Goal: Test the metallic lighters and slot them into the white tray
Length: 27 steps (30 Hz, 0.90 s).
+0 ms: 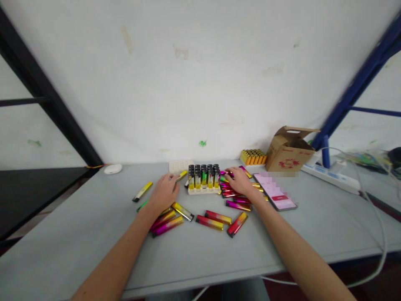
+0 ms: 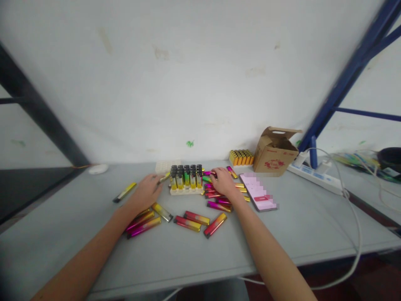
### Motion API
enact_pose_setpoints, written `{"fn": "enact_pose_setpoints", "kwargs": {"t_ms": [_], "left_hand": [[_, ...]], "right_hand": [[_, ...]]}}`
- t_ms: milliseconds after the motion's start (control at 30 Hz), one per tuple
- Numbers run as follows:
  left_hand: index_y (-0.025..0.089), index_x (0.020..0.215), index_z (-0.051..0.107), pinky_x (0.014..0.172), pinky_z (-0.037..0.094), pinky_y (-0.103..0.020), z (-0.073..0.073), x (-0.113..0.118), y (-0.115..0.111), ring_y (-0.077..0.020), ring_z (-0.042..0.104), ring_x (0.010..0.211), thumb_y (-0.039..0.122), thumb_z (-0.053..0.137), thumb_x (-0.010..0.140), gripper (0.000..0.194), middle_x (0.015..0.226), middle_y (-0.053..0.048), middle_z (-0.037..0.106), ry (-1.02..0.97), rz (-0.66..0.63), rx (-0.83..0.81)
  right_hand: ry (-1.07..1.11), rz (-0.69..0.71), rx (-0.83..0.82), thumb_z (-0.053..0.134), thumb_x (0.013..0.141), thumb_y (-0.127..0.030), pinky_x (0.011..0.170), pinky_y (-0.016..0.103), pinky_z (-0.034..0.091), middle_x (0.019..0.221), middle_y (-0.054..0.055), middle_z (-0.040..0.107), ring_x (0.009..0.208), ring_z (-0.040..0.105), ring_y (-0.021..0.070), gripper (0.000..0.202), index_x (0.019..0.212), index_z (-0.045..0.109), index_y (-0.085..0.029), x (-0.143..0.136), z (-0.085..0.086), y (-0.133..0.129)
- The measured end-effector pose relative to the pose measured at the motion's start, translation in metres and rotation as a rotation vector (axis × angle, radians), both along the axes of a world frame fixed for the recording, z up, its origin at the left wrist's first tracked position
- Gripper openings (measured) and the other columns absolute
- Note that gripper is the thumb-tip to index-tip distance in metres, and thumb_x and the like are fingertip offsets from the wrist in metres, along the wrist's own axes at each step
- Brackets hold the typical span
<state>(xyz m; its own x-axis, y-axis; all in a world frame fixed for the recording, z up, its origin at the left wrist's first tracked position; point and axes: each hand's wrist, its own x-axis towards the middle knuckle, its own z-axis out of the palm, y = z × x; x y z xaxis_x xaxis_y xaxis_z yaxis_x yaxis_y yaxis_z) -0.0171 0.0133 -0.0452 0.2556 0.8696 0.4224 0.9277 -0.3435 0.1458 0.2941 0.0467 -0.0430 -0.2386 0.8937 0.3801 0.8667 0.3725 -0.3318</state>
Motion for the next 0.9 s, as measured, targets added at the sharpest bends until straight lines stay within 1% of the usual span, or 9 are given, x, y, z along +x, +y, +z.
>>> {"fn": "enact_pose_setpoints", "kwargs": {"t_ms": [100, 200, 367, 467, 567, 667, 733, 833, 900], "left_hand": [[0.015, 0.113, 0.061, 0.097, 0.044, -0.043, 0.0, 0.0, -0.001, -0.0278, 0.055, 0.11, 0.032, 0.042, 0.089, 0.035, 0.113, -0.015, 0.06, 0.072, 0.087, 0.026], [0.013, 0.101, 0.065, 0.096, 0.045, -0.045, -0.001, 0.0, -0.001, -0.0314, 0.054, 0.112, 0.037, 0.043, 0.089, 0.036, 0.114, -0.018, 0.06, 0.128, 0.171, 0.004], [0.016, 0.089, 0.067, 0.091, 0.047, -0.045, 0.002, 0.004, -0.003, -0.031, 0.059, 0.103, 0.033, 0.042, 0.088, 0.03, 0.105, -0.016, 0.065, 0.101, 0.185, -0.008], [0.016, 0.091, 0.065, 0.09, 0.047, -0.046, 0.005, 0.006, -0.003, -0.0311, 0.06, 0.098, 0.029, 0.043, 0.087, 0.026, 0.098, -0.014, 0.067, 0.048, 0.192, -0.009], [0.014, 0.1, 0.06, 0.09, 0.047, -0.046, 0.008, 0.006, -0.002, -0.0301, 0.059, 0.1, 0.03, 0.042, 0.088, 0.027, 0.101, -0.015, 0.065, -0.119, 0.209, 0.063], [0.015, 0.1, 0.056, 0.089, 0.049, -0.044, 0.013, 0.005, -0.001, -0.0266, 0.06, 0.096, 0.035, 0.04, 0.09, 0.028, 0.099, -0.013, 0.064, -0.346, 0.172, 0.157], [0.017, 0.099, 0.056, 0.087, 0.05, -0.043, 0.02, 0.006, -0.003, -0.0242, 0.061, 0.092, 0.039, 0.04, 0.091, 0.029, 0.096, -0.01, 0.064, -0.465, 0.132, 0.205], [0.017, 0.1, 0.057, 0.086, 0.051, -0.038, 0.035, 0.011, -0.011, -0.0209, 0.061, 0.095, 0.038, 0.044, 0.091, 0.026, 0.1, -0.008, 0.064, -0.571, 0.014, 0.299], [0.018, 0.1, 0.059, 0.092, 0.049, -0.036, 0.046, 0.015, -0.019, -0.02, 0.059, 0.103, 0.035, 0.048, 0.091, 0.023, 0.107, -0.008, 0.063, -0.604, -0.098, 0.374]], "right_hand": [[0.001, -0.012, 0.0, 0.048, 0.091, -0.027, 0.094, 0.033, 0.04, 0.109, 0.014, 0.067, 0.105, 0.058, 0.0228, 0.027, 0.107, 0.065, -0.012, 0.0, -0.001, 0.0], [0.0, -0.022, 0.007, 0.048, 0.091, -0.028, 0.094, 0.034, 0.04, 0.109, 0.014, 0.067, 0.104, 0.058, 0.0234, 0.029, 0.108, 0.064, -0.011, 0.0, -0.002, 0.001], [0.002, -0.016, 0.022, 0.048, 0.091, -0.028, 0.094, 0.034, 0.04, 0.108, 0.014, 0.067, 0.104, 0.058, 0.0235, 0.028, 0.107, 0.064, -0.011, -0.001, -0.001, 0.0], [0.018, -0.016, 0.036, 0.048, 0.091, -0.027, 0.094, 0.035, 0.04, 0.108, 0.014, 0.067, 0.103, 0.058, 0.0236, 0.027, 0.105, 0.065, -0.012, -0.002, -0.001, 0.0], [0.063, -0.029, 0.072, 0.048, 0.09, -0.027, 0.094, 0.036, 0.041, 0.108, 0.014, 0.067, 0.103, 0.058, 0.0245, 0.026, 0.104, 0.065, -0.013, -0.001, -0.001, 0.0], [0.15, -0.027, 0.141, 0.05, 0.088, -0.026, 0.096, 0.038, 0.041, 0.108, 0.014, 0.066, 0.105, 0.057, 0.0253, 0.025, 0.103, 0.065, -0.014, 0.002, -0.001, 0.002], [0.241, -0.009, 0.2, 0.049, 0.087, -0.026, 0.097, 0.038, 0.041, 0.108, 0.013, 0.065, 0.106, 0.057, 0.0253, 0.024, 0.103, 0.064, -0.015, 0.002, 0.004, 0.001], [0.408, 0.046, 0.299, 0.047, 0.088, -0.025, 0.093, 0.038, 0.044, 0.107, 0.012, 0.065, 0.104, 0.058, 0.0237, 0.023, 0.102, 0.063, -0.017, -0.003, 0.019, -0.008], [0.497, 0.105, 0.394, 0.045, 0.09, -0.024, 0.091, 0.037, 0.045, 0.103, 0.01, 0.066, 0.101, 0.059, 0.0221, 0.021, 0.099, 0.063, -0.018, -0.013, 0.032, -0.022]]}}
